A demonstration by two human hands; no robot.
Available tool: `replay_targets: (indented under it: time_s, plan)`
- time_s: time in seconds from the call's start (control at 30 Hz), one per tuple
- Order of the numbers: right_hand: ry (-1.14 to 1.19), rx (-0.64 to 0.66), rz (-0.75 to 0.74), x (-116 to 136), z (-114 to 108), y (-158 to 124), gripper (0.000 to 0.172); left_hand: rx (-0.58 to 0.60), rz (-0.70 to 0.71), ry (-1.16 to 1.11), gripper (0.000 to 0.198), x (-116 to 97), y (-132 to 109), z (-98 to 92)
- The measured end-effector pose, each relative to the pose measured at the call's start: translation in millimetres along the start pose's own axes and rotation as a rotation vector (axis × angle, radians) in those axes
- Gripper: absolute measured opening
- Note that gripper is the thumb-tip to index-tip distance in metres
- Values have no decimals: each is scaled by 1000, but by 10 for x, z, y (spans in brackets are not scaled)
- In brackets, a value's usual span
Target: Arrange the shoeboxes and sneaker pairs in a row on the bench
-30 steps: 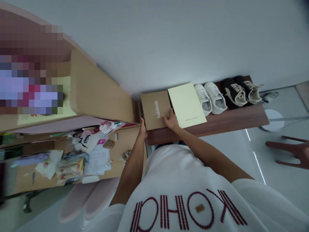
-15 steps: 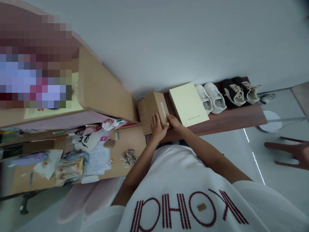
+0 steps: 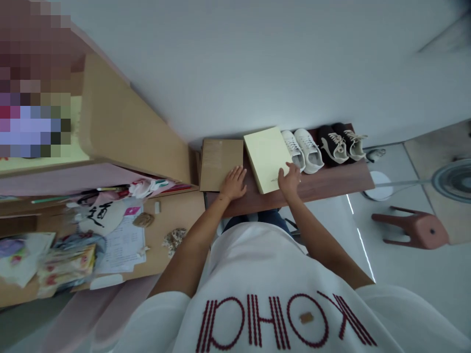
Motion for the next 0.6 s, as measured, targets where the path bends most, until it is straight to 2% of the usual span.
replay_targets:
  time_s: [0.1,0.17,0.23,0.33,0.37,0.43,0.5,0.53,0.6]
  plan:
    - [-122,77,98,-319,-55,108,63,-87,-112,-17,79,-80,21,53]
    - [-116,147,95,-404,56,54,73,-144,-181,-24,77,-164,5,100]
    - [-86,185,83,-423,198,-42,78,-160,-180,-60,73,-276,16,165]
    - [-53,197,89,-427,325,-92,73,-180,-190,-214,70,-454,146,269]
    - [-48,207,97,-437,333,-64,71,-201,-251,-275,70,-501,216,295]
    - [-36,249,132,-480,312,41,68,-245,-459,-365,71,-582,343,322]
    - [-13,300,181,-538,263,167,66,-244,-622,-407,72,-707,399,309]
    - [9,319,193,-559,238,219,65,-244,-634,-415,72,-800,389,282]
    - [96,357,179,-565,210,274,63,-296,-512,-385,72,-1051,287,191]
Point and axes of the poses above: each hand's wrist, its own y-axis towards the middle knuckle, its own z-axis out of the palm, x = y × z, the point moved 4 cm from there along y, towards the middle knuckle, and after that the axes turned 4 degrees about -y, right-handed, at the moved point
